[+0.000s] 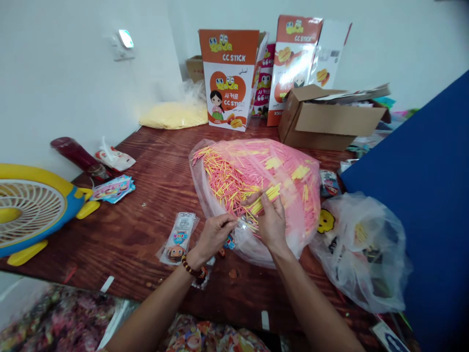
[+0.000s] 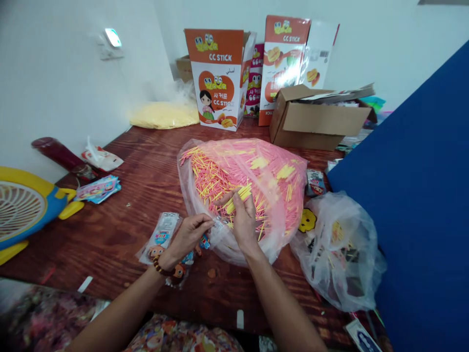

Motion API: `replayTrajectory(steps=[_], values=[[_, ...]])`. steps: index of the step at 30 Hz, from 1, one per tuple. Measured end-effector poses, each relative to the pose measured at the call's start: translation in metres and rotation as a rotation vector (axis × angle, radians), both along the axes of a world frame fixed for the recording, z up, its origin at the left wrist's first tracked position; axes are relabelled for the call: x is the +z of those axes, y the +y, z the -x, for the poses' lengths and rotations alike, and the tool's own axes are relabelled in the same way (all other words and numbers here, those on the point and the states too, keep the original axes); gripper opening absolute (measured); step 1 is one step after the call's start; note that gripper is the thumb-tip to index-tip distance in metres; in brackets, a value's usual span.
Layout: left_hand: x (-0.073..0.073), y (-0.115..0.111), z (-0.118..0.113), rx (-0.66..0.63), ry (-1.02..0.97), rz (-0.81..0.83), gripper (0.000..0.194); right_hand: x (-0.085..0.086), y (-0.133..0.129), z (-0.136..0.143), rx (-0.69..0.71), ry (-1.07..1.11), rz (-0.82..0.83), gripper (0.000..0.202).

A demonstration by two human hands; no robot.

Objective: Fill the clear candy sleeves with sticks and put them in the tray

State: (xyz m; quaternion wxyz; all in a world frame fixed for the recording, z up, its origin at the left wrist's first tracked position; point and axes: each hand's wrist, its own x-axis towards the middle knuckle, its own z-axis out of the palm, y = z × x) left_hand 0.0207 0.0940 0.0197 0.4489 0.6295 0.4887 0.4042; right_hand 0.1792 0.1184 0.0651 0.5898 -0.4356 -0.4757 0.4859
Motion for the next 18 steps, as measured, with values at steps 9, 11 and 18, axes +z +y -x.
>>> replayTrajectory(steps=[9, 11, 18], values=[[0.003, -0.002, -0.005, -0.011, -0.031, 0.022, 0.040, 0.001, -0.001, 0.008, -0.084, 0.039, -0.055, 0.028], [0.005, -0.002, -0.007, -0.006, -0.047, 0.017, 0.040, -0.001, -0.001, 0.011, -0.061, 0.052, -0.044, 0.028], [0.006, -0.001, -0.011, 0.007, -0.153, 0.041, 0.040, -0.013, -0.007, 0.003, -0.043, 0.045, 0.006, 0.020]])
